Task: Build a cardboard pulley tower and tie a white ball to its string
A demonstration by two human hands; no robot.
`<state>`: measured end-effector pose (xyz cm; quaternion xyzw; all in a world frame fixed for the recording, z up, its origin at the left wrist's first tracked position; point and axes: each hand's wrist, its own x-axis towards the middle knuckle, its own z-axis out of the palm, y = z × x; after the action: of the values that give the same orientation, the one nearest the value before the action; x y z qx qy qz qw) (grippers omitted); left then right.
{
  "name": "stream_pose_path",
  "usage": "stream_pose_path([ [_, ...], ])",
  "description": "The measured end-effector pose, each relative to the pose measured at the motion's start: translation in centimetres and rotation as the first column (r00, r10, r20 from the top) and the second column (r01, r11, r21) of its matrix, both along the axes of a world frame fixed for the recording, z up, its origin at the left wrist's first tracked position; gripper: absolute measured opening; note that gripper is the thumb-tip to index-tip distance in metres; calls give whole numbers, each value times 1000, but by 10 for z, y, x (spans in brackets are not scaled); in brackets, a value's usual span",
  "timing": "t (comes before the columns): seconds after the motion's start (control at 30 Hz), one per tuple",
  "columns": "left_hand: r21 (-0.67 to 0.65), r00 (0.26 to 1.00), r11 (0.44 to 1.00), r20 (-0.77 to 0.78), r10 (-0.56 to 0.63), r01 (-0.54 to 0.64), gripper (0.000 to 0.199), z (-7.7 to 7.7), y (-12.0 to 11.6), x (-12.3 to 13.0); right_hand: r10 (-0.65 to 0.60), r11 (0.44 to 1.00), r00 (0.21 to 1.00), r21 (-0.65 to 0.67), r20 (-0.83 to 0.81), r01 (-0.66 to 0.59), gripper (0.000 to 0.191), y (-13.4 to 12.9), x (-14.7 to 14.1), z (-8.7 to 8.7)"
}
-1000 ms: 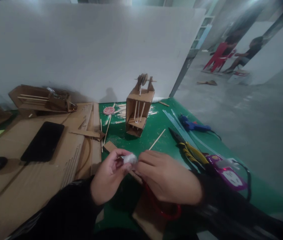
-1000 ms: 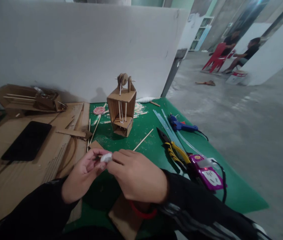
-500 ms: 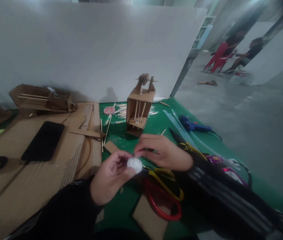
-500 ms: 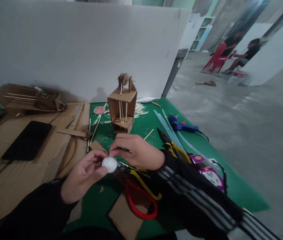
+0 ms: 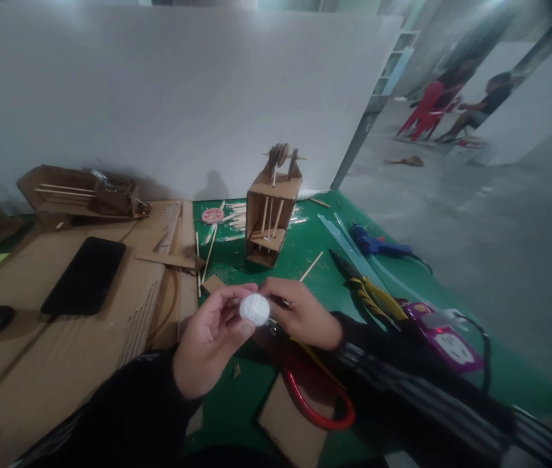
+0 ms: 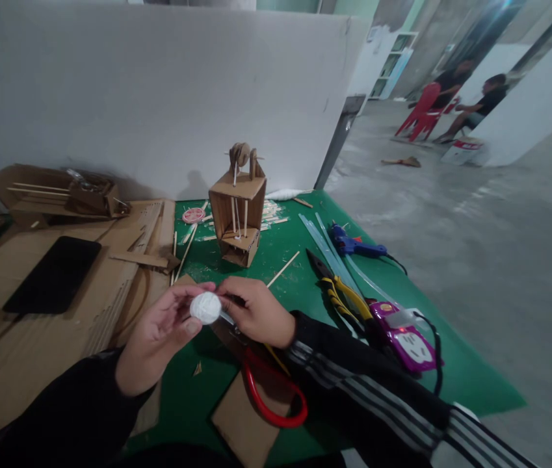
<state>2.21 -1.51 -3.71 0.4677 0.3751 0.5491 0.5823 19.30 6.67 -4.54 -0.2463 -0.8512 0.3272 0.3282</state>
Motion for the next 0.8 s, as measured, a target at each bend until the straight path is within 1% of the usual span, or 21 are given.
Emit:
stream_pose_path([
  [0.07, 2, 1000, 1000, -14, 13, -13, 24, 1, 1, 0, -1, 1000, 1000, 29, 20, 0, 19, -6, -1, -3],
  [0.17, 13, 993, 997, -89, 75, -74, 25, 1, 2, 0, -21, 998, 996, 66, 87, 16, 16, -18, -1, -1],
  [0.27, 34, 973, 990, -184, 143, -139, 25, -1, 3, 0, -20, 995, 983, 100, 182, 2, 16, -31, 2, 8],
  [0.33, 44, 960, 987, -230, 159, -153, 26, -3, 3, 0, -13, 990, 973, 139, 232, -20, 16, -37, 5, 16],
  [0.4, 42, 959, 991, -250, 136, -130, 26, -5, 3, 1, -23, 981, 967, 193, 253, -27, 14, -40, 8, 24],
  [0.5, 18, 971, 998, -230, 70, -67, 25, -8, 2, 2, -25, 952, 957, 298, 290, -65, 13, -40, 10, 37],
  [0.6, 0, 980, 1000, -200, 7, -7, 27, -8, 2, 1, -14, 899, 922, 408, 387, -158, 13, -37, 11, 48],
  [0.67, -26, 979, 999, -200, -32, 27, 29, -8, 2, 0, -7, 865, 899, 454, 437, -214, 13, -34, 12, 53],
  [0.8, -66, 975, 995, -208, -83, 71, 29, -5, 2, -1, 42, 809, 890, 508, 454, -297, 20, -24, 12, 62],
])
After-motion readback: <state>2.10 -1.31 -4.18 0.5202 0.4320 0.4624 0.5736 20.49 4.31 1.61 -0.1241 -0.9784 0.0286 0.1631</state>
